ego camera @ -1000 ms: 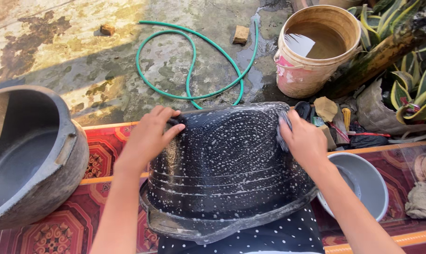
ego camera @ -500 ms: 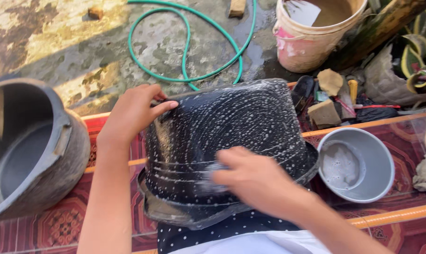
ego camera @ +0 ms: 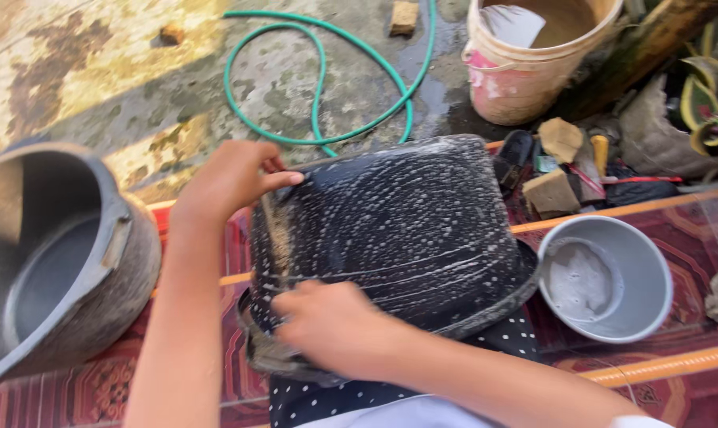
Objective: The person scrubs the exterior and interior of a black plastic bucket using a soapy sponge, repeatedly dipping the sponge into a basin of water.
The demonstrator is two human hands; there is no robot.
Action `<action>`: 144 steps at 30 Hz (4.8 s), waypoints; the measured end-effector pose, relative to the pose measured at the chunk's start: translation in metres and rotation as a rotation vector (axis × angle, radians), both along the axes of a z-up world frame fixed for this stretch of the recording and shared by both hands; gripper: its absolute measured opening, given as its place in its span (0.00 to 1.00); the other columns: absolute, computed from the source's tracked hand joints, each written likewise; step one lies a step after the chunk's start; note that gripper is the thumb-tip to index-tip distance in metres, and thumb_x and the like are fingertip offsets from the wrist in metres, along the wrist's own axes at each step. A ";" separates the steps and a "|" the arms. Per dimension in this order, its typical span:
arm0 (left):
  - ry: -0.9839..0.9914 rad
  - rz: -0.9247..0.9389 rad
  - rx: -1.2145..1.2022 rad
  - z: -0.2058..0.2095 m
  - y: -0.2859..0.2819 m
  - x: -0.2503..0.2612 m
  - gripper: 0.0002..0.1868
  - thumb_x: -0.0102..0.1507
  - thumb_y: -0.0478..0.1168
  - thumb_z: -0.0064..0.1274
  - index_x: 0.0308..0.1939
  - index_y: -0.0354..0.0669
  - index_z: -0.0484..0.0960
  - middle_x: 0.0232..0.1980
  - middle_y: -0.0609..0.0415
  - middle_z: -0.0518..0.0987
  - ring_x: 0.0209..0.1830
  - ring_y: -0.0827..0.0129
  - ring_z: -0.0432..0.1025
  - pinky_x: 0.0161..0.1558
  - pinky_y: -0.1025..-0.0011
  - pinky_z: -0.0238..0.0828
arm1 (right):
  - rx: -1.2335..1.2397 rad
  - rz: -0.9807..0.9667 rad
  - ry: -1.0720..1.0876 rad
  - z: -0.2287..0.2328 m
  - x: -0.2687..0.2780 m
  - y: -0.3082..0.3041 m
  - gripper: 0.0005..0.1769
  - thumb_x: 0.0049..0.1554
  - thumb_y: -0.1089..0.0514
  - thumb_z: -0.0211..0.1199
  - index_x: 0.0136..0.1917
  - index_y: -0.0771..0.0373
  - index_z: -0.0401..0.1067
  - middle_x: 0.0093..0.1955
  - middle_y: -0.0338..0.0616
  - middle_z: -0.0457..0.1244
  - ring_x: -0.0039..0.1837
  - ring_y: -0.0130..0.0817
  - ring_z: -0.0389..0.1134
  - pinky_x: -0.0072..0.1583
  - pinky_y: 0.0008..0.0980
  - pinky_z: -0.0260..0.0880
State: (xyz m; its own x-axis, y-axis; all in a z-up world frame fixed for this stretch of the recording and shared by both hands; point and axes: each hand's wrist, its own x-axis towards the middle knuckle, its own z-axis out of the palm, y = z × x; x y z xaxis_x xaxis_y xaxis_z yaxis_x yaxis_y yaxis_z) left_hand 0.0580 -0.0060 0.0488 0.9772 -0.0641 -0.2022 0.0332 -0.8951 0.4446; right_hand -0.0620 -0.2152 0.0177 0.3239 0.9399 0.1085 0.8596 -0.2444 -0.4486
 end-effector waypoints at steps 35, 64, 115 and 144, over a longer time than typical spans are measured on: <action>-0.496 -0.183 0.112 -0.007 -0.065 -0.004 0.18 0.62 0.56 0.56 0.42 0.50 0.89 0.39 0.55 0.79 0.45 0.57 0.74 0.44 0.60 0.70 | 0.011 -1.239 0.174 -0.063 0.130 -0.177 0.19 0.65 0.44 0.49 0.55 0.62 0.67 0.45 0.68 0.68 0.50 0.68 0.68 0.51 0.62 0.66; -0.092 -0.075 0.041 0.006 -0.053 0.027 0.21 0.52 0.61 0.64 0.35 0.49 0.91 0.38 0.59 0.85 0.37 0.66 0.83 0.40 0.65 0.76 | 0.172 -0.977 -0.165 -0.023 0.090 -0.053 0.08 0.59 0.49 0.61 0.48 0.53 0.69 0.40 0.44 0.64 0.36 0.45 0.72 0.38 0.42 0.72; -0.293 -0.139 0.414 -0.003 -0.088 0.027 0.21 0.65 0.58 0.50 0.35 0.48 0.87 0.40 0.54 0.82 0.42 0.55 0.78 0.41 0.58 0.73 | -0.028 -1.255 0.335 -0.119 0.134 -0.217 0.21 0.66 0.40 0.45 0.57 0.59 0.62 0.51 0.57 0.70 0.55 0.60 0.70 0.54 0.58 0.66; -0.345 -0.191 -0.091 -0.020 -0.050 0.050 0.16 0.62 0.50 0.58 0.43 0.41 0.88 0.42 0.50 0.83 0.43 0.57 0.78 0.46 0.63 0.72 | 0.153 -0.999 0.206 -0.011 0.035 -0.148 0.18 0.58 0.43 0.59 0.51 0.58 0.69 0.46 0.49 0.69 0.49 0.54 0.72 0.47 0.51 0.72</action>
